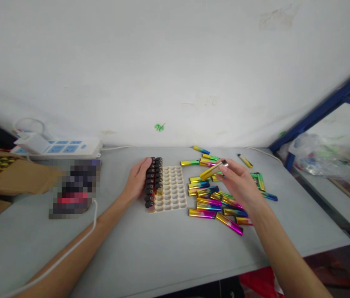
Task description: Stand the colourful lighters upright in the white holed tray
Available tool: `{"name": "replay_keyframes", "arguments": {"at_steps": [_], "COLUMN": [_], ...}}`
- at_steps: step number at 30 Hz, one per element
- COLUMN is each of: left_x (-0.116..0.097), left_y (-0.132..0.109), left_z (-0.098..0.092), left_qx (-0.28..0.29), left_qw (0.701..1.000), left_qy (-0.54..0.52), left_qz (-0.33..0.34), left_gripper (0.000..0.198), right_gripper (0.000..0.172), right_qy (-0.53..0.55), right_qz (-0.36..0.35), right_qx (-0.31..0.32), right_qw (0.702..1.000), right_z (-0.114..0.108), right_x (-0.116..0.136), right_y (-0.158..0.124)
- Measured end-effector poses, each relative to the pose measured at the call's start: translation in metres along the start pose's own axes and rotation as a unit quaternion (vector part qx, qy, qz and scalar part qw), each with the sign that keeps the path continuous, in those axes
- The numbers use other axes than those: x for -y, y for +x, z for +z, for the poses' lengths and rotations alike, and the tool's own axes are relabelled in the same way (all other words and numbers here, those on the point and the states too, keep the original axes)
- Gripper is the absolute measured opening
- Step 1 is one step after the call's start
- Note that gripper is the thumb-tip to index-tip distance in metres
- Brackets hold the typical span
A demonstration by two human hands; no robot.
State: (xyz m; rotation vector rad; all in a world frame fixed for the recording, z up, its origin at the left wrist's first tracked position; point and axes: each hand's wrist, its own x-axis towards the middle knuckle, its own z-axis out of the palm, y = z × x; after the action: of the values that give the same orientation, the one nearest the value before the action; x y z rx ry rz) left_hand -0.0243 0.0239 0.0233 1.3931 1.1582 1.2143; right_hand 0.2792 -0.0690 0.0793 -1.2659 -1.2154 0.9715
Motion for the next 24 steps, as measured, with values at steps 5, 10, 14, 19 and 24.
{"name": "replay_keyframes", "arguments": {"at_steps": [5,10,14,19,24], "left_x": [-0.002,-0.003,-0.004,-0.006,-0.004], "left_y": [-0.001,-0.002,-0.002,-0.002,-0.002], "left_z": [0.001,0.002,0.002,0.002,0.002], "left_qx": [0.001,0.000,0.000,-0.002,-0.001], "left_qw": [1.000,1.000,1.000,1.000,1.000], "left_qy": [0.007,0.013,0.018,0.013,0.017], "left_qz": [-0.004,-0.006,-0.002,-0.001,-0.010], "left_gripper": [0.044,0.045,0.044,0.043,0.044], "right_gripper": [0.044,0.050,0.057,0.060,0.047], "right_qy": [0.104,0.136,0.081,-0.040,-0.074], "right_qz": [0.038,0.074,0.086,0.046,0.047], "right_qx": [0.088,0.170,0.147,0.099,0.072], "right_qw": [0.990,0.973,0.982,0.993,0.994], "right_z": [0.057,0.096,0.115,0.120,0.118], "right_x": [0.015,0.018,0.004,-0.009,-0.011], "right_y": [0.002,0.003,-0.005,-0.014,-0.013]}}
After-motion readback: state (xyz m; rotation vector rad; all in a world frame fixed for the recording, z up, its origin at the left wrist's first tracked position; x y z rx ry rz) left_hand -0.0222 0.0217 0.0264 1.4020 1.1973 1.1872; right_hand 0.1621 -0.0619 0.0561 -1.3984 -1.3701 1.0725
